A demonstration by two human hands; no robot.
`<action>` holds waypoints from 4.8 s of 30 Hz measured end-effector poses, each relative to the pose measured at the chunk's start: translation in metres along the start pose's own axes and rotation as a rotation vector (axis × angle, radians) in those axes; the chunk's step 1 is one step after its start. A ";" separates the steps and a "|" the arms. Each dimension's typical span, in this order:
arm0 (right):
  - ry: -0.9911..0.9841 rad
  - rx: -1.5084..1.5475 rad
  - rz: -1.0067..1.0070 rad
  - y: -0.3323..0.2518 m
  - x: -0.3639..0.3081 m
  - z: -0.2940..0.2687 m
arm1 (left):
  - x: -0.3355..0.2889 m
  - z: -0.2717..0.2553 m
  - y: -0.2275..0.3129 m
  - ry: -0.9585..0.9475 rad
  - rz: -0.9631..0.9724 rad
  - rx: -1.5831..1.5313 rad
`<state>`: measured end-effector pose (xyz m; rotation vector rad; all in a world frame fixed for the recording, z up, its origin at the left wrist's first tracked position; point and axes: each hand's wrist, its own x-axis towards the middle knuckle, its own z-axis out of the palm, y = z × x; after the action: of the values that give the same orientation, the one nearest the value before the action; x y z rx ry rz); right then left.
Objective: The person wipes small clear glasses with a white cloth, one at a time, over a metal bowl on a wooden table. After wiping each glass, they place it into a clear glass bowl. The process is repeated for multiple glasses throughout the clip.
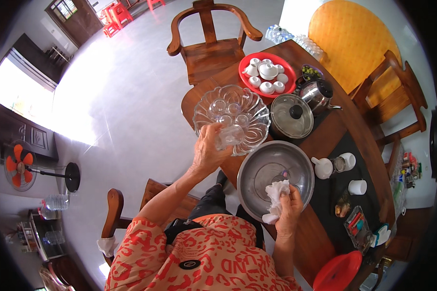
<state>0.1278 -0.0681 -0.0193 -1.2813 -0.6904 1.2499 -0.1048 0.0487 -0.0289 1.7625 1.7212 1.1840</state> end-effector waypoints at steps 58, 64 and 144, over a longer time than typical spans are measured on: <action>0.099 -0.427 -0.248 -0.007 0.006 -0.047 | 0.001 0.045 -0.033 -0.085 -0.059 0.136; -0.054 -0.360 0.044 -0.045 0.017 -0.044 | 0.003 0.044 -0.032 -0.096 -0.084 0.113; -0.450 -1.118 -0.480 -0.053 0.175 0.071 | 0.105 -0.032 -0.056 -0.403 0.065 -0.031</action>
<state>0.1234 0.1270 0.0041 -1.5322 -2.0766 0.7092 -0.1764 0.1484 -0.0248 1.8946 1.4110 0.8026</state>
